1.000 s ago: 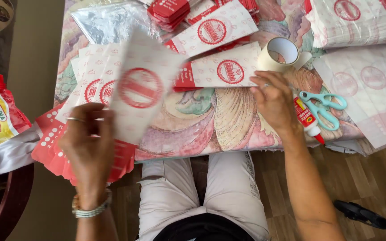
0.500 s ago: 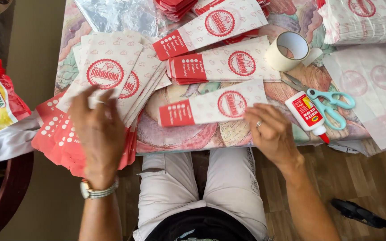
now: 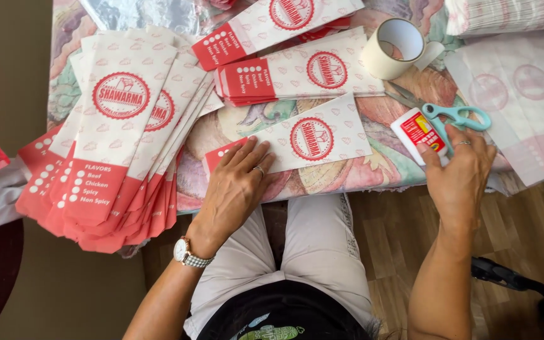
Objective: Applying glue to paper bag templates and pressing them together to assemble finished bags.
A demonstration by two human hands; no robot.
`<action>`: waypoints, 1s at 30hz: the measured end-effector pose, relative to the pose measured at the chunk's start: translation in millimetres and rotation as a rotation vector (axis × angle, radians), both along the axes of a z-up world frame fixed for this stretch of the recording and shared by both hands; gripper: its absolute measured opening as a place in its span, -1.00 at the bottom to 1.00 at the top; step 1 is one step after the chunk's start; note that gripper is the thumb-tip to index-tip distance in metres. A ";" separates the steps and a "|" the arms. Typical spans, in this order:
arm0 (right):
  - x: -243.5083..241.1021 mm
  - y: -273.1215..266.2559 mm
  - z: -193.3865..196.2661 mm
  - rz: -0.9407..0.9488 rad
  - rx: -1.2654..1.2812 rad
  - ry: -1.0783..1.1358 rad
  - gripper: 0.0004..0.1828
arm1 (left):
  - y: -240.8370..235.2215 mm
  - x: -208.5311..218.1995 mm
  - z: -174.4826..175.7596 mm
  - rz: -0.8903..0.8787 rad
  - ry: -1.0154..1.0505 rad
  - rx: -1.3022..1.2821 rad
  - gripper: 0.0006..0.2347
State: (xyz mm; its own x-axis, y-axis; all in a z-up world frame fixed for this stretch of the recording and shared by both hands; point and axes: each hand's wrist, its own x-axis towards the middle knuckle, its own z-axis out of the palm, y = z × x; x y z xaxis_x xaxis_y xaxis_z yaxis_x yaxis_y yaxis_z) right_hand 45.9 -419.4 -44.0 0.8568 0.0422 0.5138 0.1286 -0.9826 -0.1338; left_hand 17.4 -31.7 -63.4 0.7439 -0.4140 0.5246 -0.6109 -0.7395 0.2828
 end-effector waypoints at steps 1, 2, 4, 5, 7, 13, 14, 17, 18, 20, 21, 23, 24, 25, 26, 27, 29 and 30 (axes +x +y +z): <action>2.8 -2.4 1.6 -0.038 0.066 0.114 -0.38 | 1.2 2.0 -0.9 -0.021 -0.010 0.029 -0.79; 2.9 -5.5 2.8 -0.076 0.133 0.234 -0.31 | 1.8 2.1 -2.4 -0.044 -0.015 0.057 -0.83; 4.0 -11.0 1.6 -0.109 0.191 0.306 -0.32 | 0.6 3.1 4.3 -0.071 -0.026 0.042 -0.87; 5.2 -13.2 0.9 -0.129 0.252 0.377 -0.33 | 0.8 3.8 7.8 -0.087 -0.039 0.033 -0.88; 0.1 -1.2 15.7 -0.173 0.369 0.416 -0.40 | 4.5 6.4 4.8 -0.111 -0.034 0.052 -0.87; -22.0 11.2 21.8 0.069 1.381 0.031 -0.52 | 11.1 13.8 10.8 -0.141 0.027 0.037 -0.91; -26.5 17.8 32.2 0.163 1.591 -0.088 -0.47 | 11.4 16.8 13.5 -0.127 0.059 0.028 -0.93; -26.5 21.3 24.1 0.184 1.604 -0.109 -0.51 | 16.3 29.6 26.3 -0.088 0.173 0.079 -0.86; -25.0 15.4 9.5 0.181 1.602 -0.116 -0.51 | 19.0 35.6 32.6 -0.095 0.170 0.078 -0.86; -22.5 4.5 -19.7 0.200 1.473 -0.089 -0.43 | 25.2 46.5 45.5 -0.062 0.419 0.029 -0.90; -22.1 4.3 -25.6 0.195 1.473 -0.090 -0.43 | 26.5 52.5 49.3 -0.066 0.421 0.029 -0.90; -17.9 4.7 -37.9 0.163 1.335 -0.138 -0.42 | 30.0 65.4 56.8 -0.105 0.587 -0.018 -0.88; -16.9 5.0 -40.7 0.160 1.336 -0.137 -0.42 | 29.6 68.3 60.4 -0.106 0.590 -0.017 -0.88; -15.9 5.4 -43.5 0.153 1.317 -0.129 -0.43 | 29.4 71.2 64.0 -0.096 0.655 -0.005 -0.88; -14.9 5.7 -46.4 0.146 1.298 -0.123 -0.43 | 29.2 73.9 67.3 -0.085 0.719 0.006 -0.87; -16.0 8.6 -43.8 0.145 1.298 -0.122 -0.43 | 28.7 75.4 68.2 -0.086 0.721 0.006 -0.87; -16.5 14.5 -37.4 0.131 1.238 -0.113 -0.44 | 28.3 77.9 70.7 -0.053 0.816 0.040 -0.87; -16.0 14.5 -37.6 0.134 1.239 -0.112 -0.44 | 27.5 78.8 70.7 -0.050 0.815 0.040 -0.87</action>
State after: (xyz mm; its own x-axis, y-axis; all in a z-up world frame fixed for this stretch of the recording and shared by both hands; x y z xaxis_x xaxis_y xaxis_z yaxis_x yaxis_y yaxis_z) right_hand 29.9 -404.9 -81.5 0.8322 -0.4381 0.3398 0.2881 -0.1820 -0.9401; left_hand 96.1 -4.2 7.3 0.8654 -0.4639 -0.1894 -0.2574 -0.7359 0.6262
